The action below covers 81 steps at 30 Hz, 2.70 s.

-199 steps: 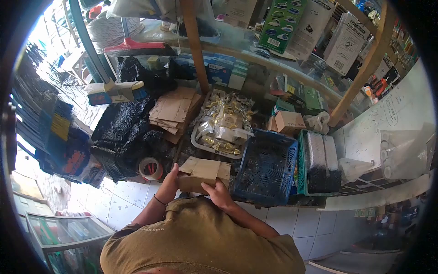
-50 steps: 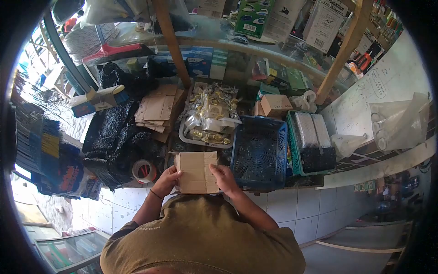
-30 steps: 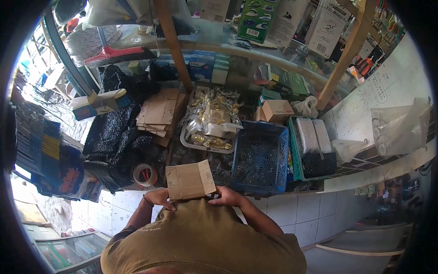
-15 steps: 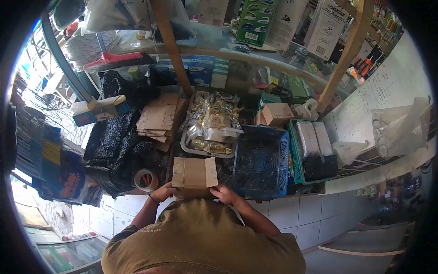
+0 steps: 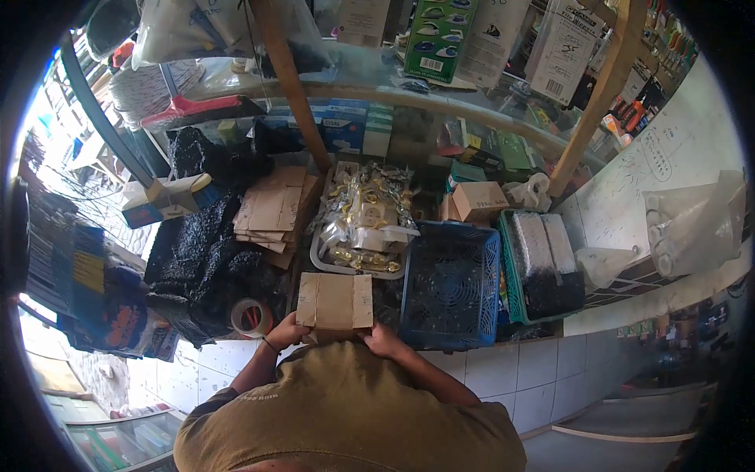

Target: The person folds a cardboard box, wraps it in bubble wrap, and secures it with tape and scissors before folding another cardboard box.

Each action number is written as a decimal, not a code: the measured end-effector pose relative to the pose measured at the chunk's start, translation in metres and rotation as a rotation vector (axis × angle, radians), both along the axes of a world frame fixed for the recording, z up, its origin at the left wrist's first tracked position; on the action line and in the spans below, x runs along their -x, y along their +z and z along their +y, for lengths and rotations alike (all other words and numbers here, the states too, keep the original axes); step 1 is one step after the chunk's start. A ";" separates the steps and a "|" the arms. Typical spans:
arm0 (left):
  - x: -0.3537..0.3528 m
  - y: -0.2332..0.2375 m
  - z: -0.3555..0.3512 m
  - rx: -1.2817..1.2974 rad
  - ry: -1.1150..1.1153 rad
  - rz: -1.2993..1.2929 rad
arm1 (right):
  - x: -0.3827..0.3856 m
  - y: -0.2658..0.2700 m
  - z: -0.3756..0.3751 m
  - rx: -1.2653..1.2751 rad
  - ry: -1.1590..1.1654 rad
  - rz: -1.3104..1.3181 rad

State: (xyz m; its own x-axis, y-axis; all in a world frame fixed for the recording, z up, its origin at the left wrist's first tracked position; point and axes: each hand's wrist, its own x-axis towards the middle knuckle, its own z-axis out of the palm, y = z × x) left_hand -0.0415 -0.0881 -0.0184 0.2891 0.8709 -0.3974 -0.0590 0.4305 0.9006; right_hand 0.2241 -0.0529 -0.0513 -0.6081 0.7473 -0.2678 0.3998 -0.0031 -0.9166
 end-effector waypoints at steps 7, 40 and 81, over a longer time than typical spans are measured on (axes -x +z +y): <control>0.000 -0.007 0.002 -0.138 0.091 -0.015 | 0.001 -0.022 0.003 0.005 -0.238 0.172; -0.048 0.007 -0.047 -0.572 0.174 0.322 | -0.014 0.060 0.011 0.675 -0.625 0.777; -0.018 0.007 0.010 0.321 0.118 -0.353 | 0.007 0.067 -0.013 0.641 -0.564 0.605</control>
State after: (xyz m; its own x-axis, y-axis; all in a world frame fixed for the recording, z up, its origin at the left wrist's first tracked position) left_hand -0.0236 -0.0783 -0.0112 0.3608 0.7553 -0.5472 -0.4018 0.6553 0.6396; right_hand 0.2171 -0.0656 0.0160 -0.3803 0.7898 -0.4813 -0.3353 -0.6027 -0.7241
